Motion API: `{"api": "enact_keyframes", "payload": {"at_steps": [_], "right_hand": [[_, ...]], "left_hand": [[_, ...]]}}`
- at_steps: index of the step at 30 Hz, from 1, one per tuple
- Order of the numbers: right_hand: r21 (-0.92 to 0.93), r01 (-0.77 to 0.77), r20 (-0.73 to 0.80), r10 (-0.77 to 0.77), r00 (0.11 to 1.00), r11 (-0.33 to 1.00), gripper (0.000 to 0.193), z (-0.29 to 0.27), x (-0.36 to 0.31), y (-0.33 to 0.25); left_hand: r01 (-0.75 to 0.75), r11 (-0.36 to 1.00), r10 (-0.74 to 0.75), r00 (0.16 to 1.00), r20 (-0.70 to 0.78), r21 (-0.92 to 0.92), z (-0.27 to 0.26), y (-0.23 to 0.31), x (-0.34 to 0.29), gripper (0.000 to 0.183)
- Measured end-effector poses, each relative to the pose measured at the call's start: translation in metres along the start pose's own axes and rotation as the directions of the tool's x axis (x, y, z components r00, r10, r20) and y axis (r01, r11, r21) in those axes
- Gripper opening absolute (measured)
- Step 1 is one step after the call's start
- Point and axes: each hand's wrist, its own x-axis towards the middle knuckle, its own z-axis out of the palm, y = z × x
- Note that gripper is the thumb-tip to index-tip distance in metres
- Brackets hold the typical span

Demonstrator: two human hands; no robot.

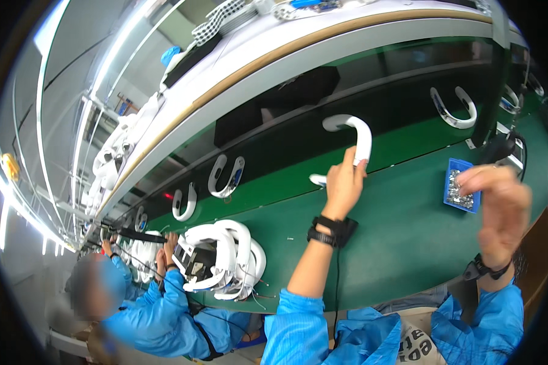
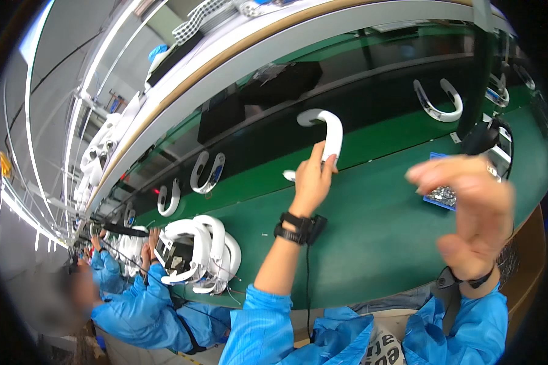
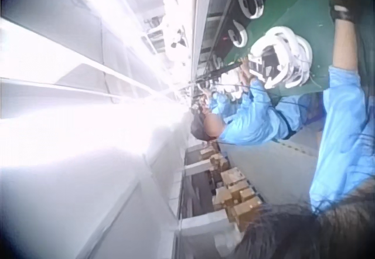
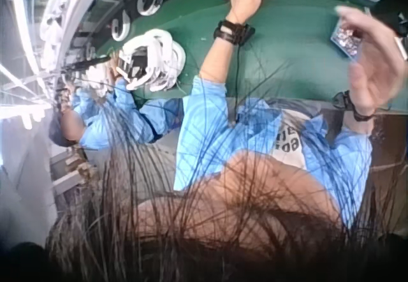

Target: Assembling electronic components using an electric screwdriver at a factory workbench.

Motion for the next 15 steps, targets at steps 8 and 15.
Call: {"api": "enact_keyframes", "payload": {"at_steps": [8, 15], "right_hand": [[-0.338, 0.111, -0.123, -0.161, 0.979, 0.935, 0.113, -0.097, 0.030, -0.031], [-0.509, 0.256, -0.053, -0.327, 0.943, 0.821, 0.106, -0.176, 0.069, -0.056]], "left_hand": [[-0.085, 0.924, 0.128, 0.987, -0.092, 0.372, 0.024, -0.084, 0.040, 0.069], [-0.088, 0.993, 0.074, 0.982, -0.175, -0.075, -0.055, 0.071, -0.051, 0.042]]}}
